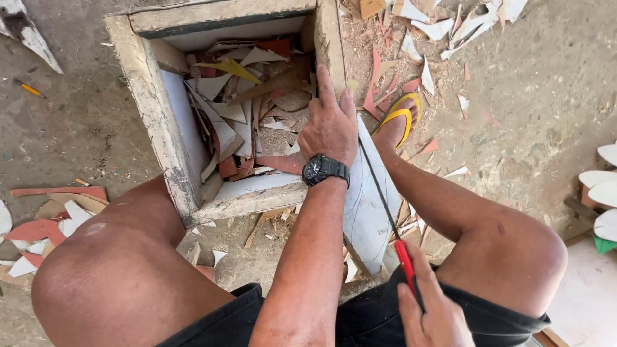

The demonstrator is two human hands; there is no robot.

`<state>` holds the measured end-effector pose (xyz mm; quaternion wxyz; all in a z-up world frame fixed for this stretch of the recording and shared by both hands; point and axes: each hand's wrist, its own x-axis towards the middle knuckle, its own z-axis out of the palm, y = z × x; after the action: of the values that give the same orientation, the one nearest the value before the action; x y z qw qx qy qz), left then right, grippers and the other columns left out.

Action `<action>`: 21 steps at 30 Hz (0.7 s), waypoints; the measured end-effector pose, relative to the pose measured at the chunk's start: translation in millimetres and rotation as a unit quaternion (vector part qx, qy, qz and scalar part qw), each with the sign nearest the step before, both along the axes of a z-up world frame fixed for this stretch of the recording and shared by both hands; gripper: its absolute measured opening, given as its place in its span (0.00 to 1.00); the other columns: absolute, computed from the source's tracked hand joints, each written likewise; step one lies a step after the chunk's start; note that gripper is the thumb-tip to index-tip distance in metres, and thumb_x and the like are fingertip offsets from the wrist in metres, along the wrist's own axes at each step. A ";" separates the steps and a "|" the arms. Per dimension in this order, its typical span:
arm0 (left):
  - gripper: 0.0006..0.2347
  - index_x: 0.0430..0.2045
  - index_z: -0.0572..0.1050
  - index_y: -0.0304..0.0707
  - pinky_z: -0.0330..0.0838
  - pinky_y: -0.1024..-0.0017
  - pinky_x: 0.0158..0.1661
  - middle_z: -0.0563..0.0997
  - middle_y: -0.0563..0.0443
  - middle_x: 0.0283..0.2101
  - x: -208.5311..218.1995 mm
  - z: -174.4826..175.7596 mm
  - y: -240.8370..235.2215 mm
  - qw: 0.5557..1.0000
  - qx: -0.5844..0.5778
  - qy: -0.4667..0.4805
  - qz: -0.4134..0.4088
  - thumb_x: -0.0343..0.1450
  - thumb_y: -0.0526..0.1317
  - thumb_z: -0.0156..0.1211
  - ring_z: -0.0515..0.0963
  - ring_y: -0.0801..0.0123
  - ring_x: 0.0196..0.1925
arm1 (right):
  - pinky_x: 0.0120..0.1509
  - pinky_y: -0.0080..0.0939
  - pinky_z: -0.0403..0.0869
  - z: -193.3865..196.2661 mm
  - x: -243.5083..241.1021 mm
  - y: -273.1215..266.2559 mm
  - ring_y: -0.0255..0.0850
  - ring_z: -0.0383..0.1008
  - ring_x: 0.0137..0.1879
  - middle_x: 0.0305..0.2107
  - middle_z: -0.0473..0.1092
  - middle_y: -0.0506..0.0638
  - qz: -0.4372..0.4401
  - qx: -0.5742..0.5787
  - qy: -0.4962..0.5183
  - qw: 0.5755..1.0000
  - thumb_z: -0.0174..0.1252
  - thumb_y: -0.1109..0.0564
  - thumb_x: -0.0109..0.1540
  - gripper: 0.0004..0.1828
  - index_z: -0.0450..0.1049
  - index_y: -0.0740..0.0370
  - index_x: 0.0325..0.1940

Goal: A person uses a utility knife to cut out a specific shape from a sheet of material, following a drawn outline while sitting on the floor.

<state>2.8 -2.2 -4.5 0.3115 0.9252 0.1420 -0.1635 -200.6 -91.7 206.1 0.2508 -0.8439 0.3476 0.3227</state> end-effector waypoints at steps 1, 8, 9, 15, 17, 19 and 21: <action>0.26 0.72 0.44 0.55 0.77 0.66 0.20 0.79 0.46 0.37 -1.7 0.5 0.1 1.000 -0.002 0.005 -0.004 0.79 0.55 0.36 0.82 0.63 0.22 | 0.51 0.43 0.80 -3.8 16.4 5.5 0.47 0.86 0.53 0.49 0.82 0.53 -0.004 -0.002 0.005 1.000 0.54 0.56 0.59 0.36 0.64 0.41 0.73; 0.27 0.72 0.45 0.54 0.78 0.56 0.23 0.79 0.43 0.37 1.8 4.7 2.0 1.000 -0.003 0.002 0.010 0.78 0.56 0.39 0.83 0.54 0.25 | 0.55 0.62 0.70 -69.2 124.4 26.2 0.67 0.74 0.56 0.54 0.73 0.67 0.089 0.083 -0.069 0.990 0.43 0.57 0.63 0.34 0.54 0.52 0.75; 0.27 0.72 0.46 0.54 0.77 0.55 0.23 0.80 0.42 0.37 0.4 3.4 -1.6 1.000 -0.001 -0.004 0.016 0.77 0.56 0.41 0.83 0.52 0.25 | 0.57 0.61 0.70 -68.5 129.6 27.4 0.66 0.74 0.57 0.54 0.72 0.68 0.087 0.085 -0.070 0.990 0.43 0.58 0.63 0.34 0.53 0.56 0.76; 0.27 0.72 0.45 0.54 0.77 0.60 0.21 0.79 0.43 0.38 1.3 6.3 1.0 1.000 -0.019 0.013 0.012 0.78 0.56 0.35 0.82 0.57 0.23 | 0.59 0.53 0.72 -15.5 57.7 20.2 0.57 0.70 0.68 0.65 0.67 0.58 0.100 0.082 -0.085 0.988 0.47 0.57 0.61 0.35 0.56 0.59 0.75; 0.27 0.72 0.44 0.54 0.76 0.62 0.21 0.79 0.44 0.37 6.3 5.5 1.0 0.999 -0.026 0.017 0.014 0.78 0.56 0.34 0.81 0.59 0.22 | 0.59 0.50 0.74 -10.0 30.8 9.2 0.54 0.73 0.66 0.63 0.70 0.58 0.077 0.059 -0.062 0.993 0.49 0.56 0.61 0.36 0.57 0.56 0.75; 0.27 0.73 0.43 0.55 0.76 0.64 0.21 0.78 0.45 0.37 1.5 4.0 0.2 0.999 -0.034 0.027 0.011 0.78 0.56 0.33 0.80 0.61 0.22 | 0.59 0.47 0.76 -9.2 28.0 8.0 0.51 0.76 0.65 0.61 0.72 0.57 0.049 0.035 -0.035 0.998 0.50 0.56 0.60 0.37 0.58 0.53 0.75; 0.27 0.73 0.42 0.56 0.76 0.62 0.21 0.78 0.45 0.37 -0.7 1.7 1.3 1.000 -0.016 0.019 0.005 0.79 0.56 0.35 0.81 0.60 0.23 | 0.59 0.50 0.72 -17.3 58.6 16.1 0.52 0.73 0.66 0.63 0.71 0.55 0.053 0.083 -0.042 0.994 0.47 0.58 0.60 0.35 0.57 0.56 0.74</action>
<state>2.2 -0.8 -2.8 0.3245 0.9162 0.1496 -0.1813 -142.0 -75.6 188.8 0.3174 -0.8499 0.2637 0.3276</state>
